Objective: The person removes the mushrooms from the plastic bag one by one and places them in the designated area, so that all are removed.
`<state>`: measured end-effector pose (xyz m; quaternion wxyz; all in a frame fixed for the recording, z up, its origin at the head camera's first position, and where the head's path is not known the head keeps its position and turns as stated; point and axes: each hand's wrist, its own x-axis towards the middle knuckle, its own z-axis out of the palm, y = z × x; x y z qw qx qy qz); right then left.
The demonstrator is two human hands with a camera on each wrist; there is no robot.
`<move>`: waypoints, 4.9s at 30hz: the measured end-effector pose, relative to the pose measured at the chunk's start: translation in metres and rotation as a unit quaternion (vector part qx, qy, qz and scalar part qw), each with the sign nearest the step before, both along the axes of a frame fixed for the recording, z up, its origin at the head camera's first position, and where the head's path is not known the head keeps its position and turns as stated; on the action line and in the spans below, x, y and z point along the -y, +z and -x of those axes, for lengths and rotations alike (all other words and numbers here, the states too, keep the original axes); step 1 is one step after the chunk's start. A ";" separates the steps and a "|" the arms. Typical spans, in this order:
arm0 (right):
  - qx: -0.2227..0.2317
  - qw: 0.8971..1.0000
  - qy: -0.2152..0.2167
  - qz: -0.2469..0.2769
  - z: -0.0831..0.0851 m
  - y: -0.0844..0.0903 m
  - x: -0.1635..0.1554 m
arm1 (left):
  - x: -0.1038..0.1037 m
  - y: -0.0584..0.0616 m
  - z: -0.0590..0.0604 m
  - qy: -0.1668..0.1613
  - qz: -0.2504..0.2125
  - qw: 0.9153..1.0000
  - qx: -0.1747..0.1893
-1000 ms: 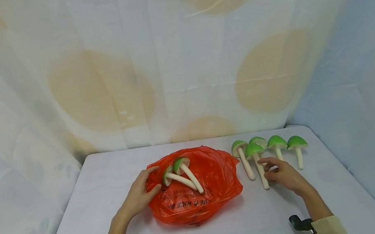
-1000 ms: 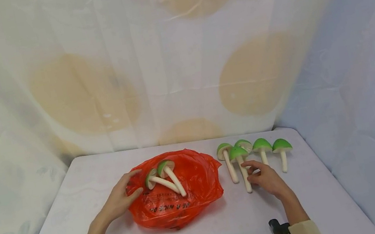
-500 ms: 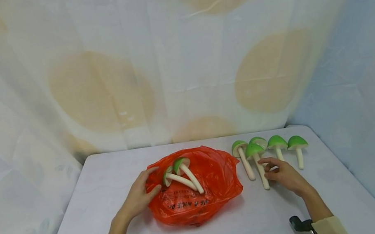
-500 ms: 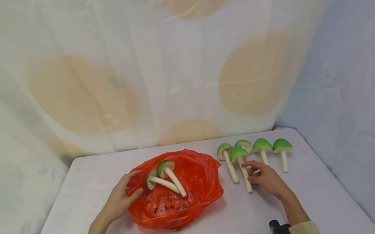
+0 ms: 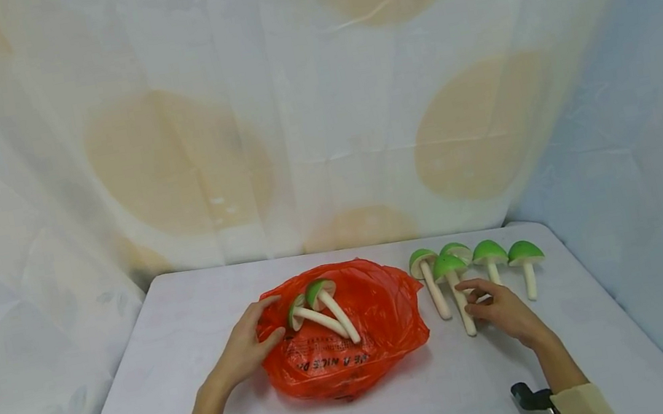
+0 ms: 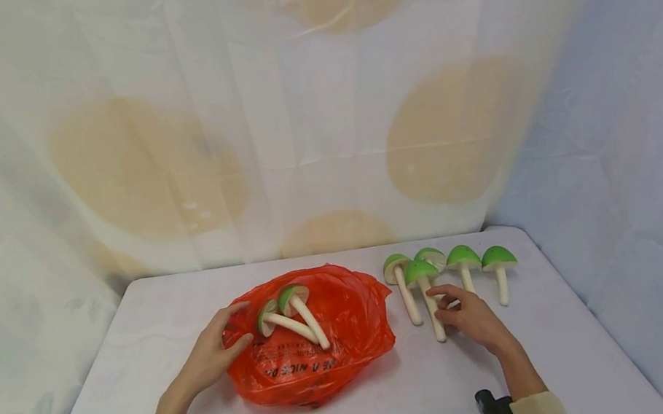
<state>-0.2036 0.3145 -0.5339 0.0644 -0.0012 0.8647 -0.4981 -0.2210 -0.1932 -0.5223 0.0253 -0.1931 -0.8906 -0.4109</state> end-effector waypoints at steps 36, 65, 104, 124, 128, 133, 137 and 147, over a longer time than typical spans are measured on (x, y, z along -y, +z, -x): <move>-0.114 0.993 0.003 -0.038 0.001 0.043 0.025 | -0.001 0.001 -0.001 0.000 0.000 1.000 0.002; -0.181 0.976 0.125 -0.001 0.004 0.095 0.129 | -0.003 0.000 0.002 -0.013 0.002 1.000 -0.016; -0.073 0.979 0.188 0.023 0.026 0.053 0.172 | 0.000 -0.002 0.002 -0.011 0.004 1.000 -0.021; -0.062 0.976 0.207 0.016 0.036 0.036 0.179 | -0.001 -0.003 0.001 0.002 0.013 1.000 -0.018; -0.069 0.976 0.207 0.007 0.037 0.032 0.182 | -0.001 -0.003 0.001 0.000 0.011 1.000 -0.014; -0.074 0.976 0.206 -0.015 0.040 0.026 0.185 | -0.001 -0.002 0.000 -0.003 0.010 1.000 -0.015; -0.066 0.976 0.205 -0.033 0.041 0.022 0.188 | -0.001 -0.002 0.001 -0.002 0.009 1.000 -0.013; -0.044 0.975 0.213 -0.045 0.038 0.018 0.194 | -0.002 -0.001 0.000 0.000 0.009 1.000 -0.010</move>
